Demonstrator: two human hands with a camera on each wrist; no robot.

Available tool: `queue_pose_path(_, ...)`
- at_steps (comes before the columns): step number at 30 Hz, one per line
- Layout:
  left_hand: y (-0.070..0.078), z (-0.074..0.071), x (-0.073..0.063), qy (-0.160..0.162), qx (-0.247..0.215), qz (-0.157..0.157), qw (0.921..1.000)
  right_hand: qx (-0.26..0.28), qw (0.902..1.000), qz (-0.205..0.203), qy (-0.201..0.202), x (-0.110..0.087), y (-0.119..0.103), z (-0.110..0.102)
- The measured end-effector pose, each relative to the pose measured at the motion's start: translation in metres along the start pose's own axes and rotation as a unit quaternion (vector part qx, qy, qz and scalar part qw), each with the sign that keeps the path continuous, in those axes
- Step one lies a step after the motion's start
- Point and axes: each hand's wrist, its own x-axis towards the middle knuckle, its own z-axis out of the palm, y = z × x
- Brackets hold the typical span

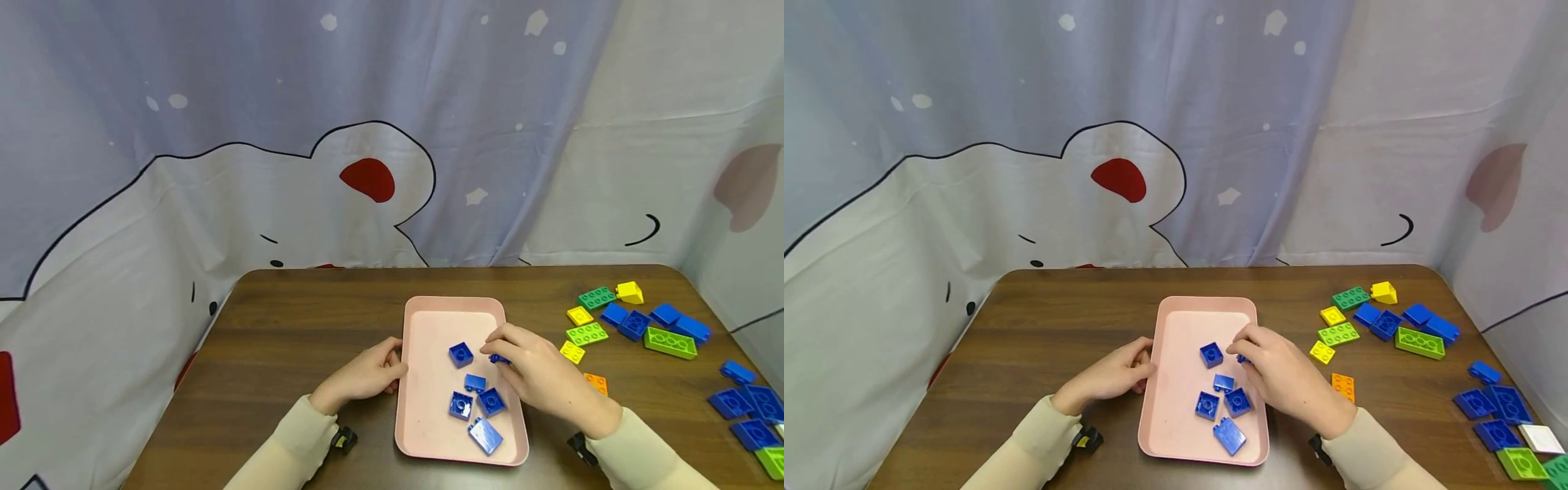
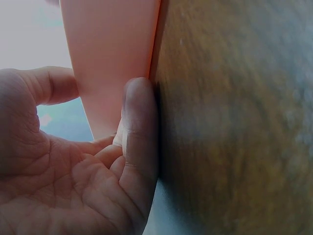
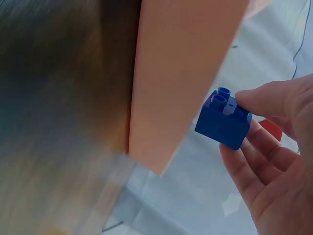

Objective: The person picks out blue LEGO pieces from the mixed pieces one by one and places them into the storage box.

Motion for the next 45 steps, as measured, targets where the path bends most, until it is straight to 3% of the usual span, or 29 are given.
queue_pose_path(14,-0.001,-0.001,-0.001,-0.002,0.001,-0.001,1.0000,0.056,0.9970,0.027,-0.046,0.002,-0.007,0.022)
queue_pose_path(24,-0.001,0.000,-0.001,-0.004,0.001,0.000,1.0000,0.054,0.9972,0.010,-0.050,0.000,-0.005,0.031)
queue_pose_path(36,-0.003,0.000,0.000,-0.004,-0.001,0.004,1.0000,0.025,0.9959,0.043,-0.075,0.001,-0.006,0.025)
queue_pose_path(45,-0.002,-0.001,0.000,-0.003,-0.002,0.002,1.0000,-0.003,0.9960,0.053,-0.072,0.001,-0.002,0.014)
